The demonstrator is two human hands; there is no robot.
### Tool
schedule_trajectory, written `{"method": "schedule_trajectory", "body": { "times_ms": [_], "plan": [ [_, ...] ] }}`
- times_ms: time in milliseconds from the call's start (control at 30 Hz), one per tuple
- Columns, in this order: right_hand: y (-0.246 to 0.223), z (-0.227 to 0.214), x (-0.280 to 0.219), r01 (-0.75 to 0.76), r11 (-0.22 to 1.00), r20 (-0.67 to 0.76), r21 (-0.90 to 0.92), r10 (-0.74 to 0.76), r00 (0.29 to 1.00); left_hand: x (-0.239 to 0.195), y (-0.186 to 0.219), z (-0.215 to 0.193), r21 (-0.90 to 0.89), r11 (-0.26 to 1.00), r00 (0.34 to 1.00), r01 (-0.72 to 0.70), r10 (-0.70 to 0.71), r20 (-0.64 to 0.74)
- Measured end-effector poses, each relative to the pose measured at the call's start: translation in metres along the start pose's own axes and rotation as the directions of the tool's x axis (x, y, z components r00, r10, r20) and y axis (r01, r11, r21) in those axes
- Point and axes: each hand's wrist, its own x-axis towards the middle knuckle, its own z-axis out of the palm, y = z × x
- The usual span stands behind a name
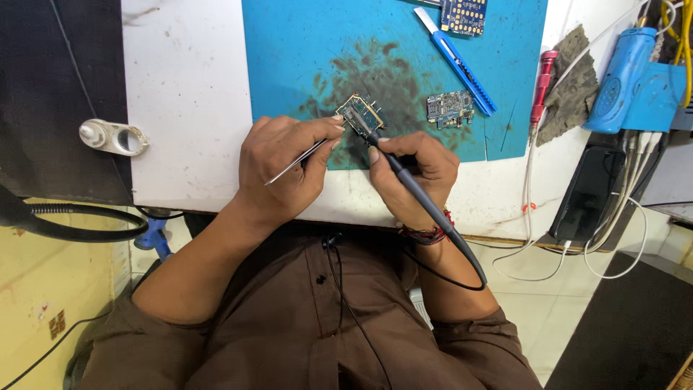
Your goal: The person uses a hot air gun and tweezers to heat and reposition a small component on a circuit board. They then use a soldering iron to solder the component in place. The person also uses a desoldering pump to remove excess solder from the board.
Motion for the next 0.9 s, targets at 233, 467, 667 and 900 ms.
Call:
{"method": "schedule_trajectory", "body": {
  "times_ms": [233, 467, 667, 900],
  "plan": [
    [0.0009, -0.0003, 0.0020, 0.010, 1.000, 0.013, -0.023, -0.009, 1.000, -0.0002, 0.0001, 0.0003, -0.007, 1.000, 1.000, -0.001, 0.001, -0.003],
    [-0.0002, -0.0008, 0.0022, 0.025, 0.999, 0.015, -0.029, -0.025, 1.000, -0.0008, -0.0001, -0.0001, 0.000, 1.000, 1.000, -0.002, 0.002, 0.004],
    [-0.0002, -0.0003, 0.0019, -0.021, 1.000, 0.009, -0.008, 0.021, 1.000, -0.0009, -0.0004, 0.0004, 0.002, 1.000, 1.000, 0.005, -0.005, 0.005],
    [0.0005, -0.0004, 0.0024, 0.006, 1.000, 0.005, -0.015, -0.006, 1.000, -0.0007, -0.0005, 0.0011, -0.001, 1.000, 1.000, 0.004, -0.004, -0.002]
  ]
}}
